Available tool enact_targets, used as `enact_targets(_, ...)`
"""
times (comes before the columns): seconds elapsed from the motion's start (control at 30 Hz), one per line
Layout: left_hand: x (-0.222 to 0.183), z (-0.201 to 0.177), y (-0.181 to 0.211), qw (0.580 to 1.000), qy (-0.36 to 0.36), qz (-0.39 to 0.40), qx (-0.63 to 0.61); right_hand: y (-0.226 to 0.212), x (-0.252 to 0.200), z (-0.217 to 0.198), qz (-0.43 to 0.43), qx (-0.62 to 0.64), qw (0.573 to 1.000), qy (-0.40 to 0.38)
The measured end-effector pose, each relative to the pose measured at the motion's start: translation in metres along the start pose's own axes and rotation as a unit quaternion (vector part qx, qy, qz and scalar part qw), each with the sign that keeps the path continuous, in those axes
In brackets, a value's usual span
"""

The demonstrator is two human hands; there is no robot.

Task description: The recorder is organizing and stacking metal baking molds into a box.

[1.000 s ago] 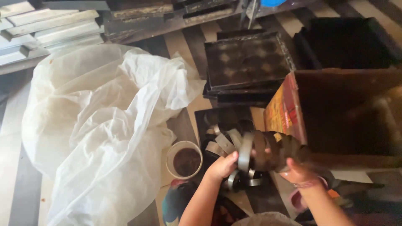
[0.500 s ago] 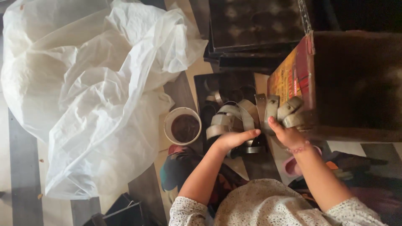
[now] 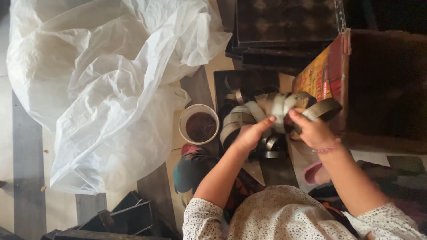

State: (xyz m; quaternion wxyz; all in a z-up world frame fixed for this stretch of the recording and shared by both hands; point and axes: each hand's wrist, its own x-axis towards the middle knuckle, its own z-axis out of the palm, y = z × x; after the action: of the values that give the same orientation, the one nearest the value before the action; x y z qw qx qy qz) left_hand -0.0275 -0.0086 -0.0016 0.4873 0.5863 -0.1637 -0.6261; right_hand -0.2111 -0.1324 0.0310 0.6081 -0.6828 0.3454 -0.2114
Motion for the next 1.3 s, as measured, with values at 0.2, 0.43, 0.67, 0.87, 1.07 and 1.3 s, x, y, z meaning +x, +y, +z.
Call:
enact_targets(0.2,0.009,-0.003,-0.002,0.912,-0.081,0.17,-0.365,-0.037,-0.018,-0.007,0.033,0.128,0.99,-0.053)
enact_targets(0.43,0.008,-0.005,-0.003,0.914,-0.072,0.152,-0.369,-0.05,-0.033,0.017,-0.29,-0.515,0.803,-0.072)
enact_targets(0.67,0.006,-0.01,0.013,0.894,-0.094,0.208,-0.386,-0.044,-0.004,-0.002,-0.414,-0.643,0.644,0.019)
enact_targets(0.87,0.01,-0.004,0.005,0.931,-0.041,0.192,-0.309,-0.037,0.005,0.023,-0.377,-0.48,0.792,0.017)
enact_targets(1.07,0.013,0.008,-0.012,0.982,-0.006,0.112,-0.154,-0.037,-0.006,0.048,-0.207,-0.54,0.816,-0.003)
enact_targets(1.3,0.008,0.004,-0.002,0.972,0.065,0.104,-0.198,0.001,0.0,-0.005,-0.265,-0.594,0.747,-0.141)
